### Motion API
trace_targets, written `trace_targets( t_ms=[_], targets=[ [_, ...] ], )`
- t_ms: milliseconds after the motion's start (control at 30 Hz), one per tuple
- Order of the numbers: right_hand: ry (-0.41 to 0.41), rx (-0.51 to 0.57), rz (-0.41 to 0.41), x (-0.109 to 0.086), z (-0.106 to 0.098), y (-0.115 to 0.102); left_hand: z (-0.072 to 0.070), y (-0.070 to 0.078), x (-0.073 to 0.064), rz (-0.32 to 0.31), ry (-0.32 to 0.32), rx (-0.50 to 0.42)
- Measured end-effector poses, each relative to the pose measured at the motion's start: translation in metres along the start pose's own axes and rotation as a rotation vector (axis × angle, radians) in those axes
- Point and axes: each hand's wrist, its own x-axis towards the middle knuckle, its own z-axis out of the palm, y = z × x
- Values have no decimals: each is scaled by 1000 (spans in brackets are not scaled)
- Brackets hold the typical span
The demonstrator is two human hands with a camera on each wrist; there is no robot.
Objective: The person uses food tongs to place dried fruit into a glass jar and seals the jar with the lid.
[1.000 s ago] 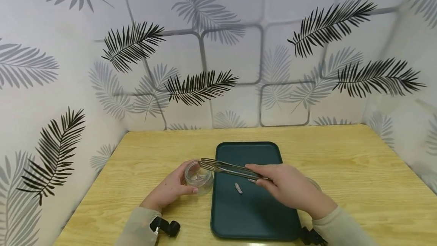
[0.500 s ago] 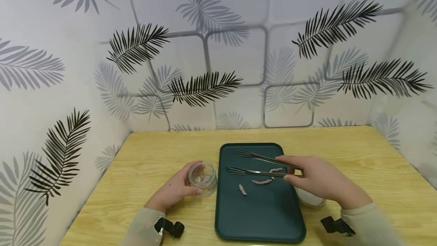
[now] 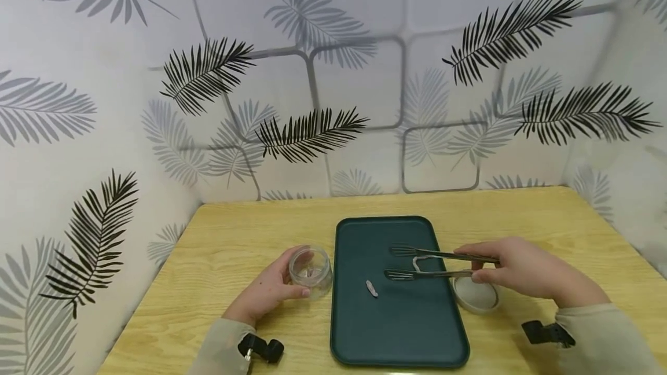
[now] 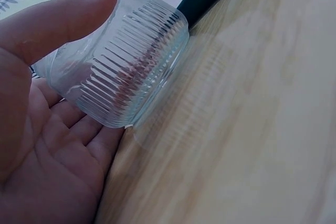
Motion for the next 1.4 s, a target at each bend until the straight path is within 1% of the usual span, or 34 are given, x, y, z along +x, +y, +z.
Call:
trace_targets(
  t_ms=[100, 233, 300, 367, 467, 600, 733, 833, 1067, 1400],
  targets=[
    [-33, 13, 4, -1, 0, 8, 1, 1, -1, -5, 2, -9],
    [-53, 68, 47, -2, 4, 17, 2, 2, -2, -10, 4, -4],
    [-72, 113, 74, -2, 6, 20, 2, 1, -3, -13, 6, 4],
    [-79, 128, 72, -2, 6, 22, 3, 1, -4, -16, 9, 6],
    [-78, 122, 59, -2, 6, 23, 4, 0, -4, -10, 11, 14],
    [-45, 61, 24, -1, 7, 25, 6, 0, -4, -8, 17, 20],
    [16, -65, -58, 1, 9, 25, 8, -1, -6, -26, 32, 27],
    [55, -127, -105, 2, 10, 25, 9, -2, -7, -33, 37, 29],
    [105, -151, -93, 2, 12, 18, 10, -1, -8, -16, 35, 45],
    [157, -163, -112, 6, 18, 1, 9, 0, -10, -1, 19, 36]
  ],
)
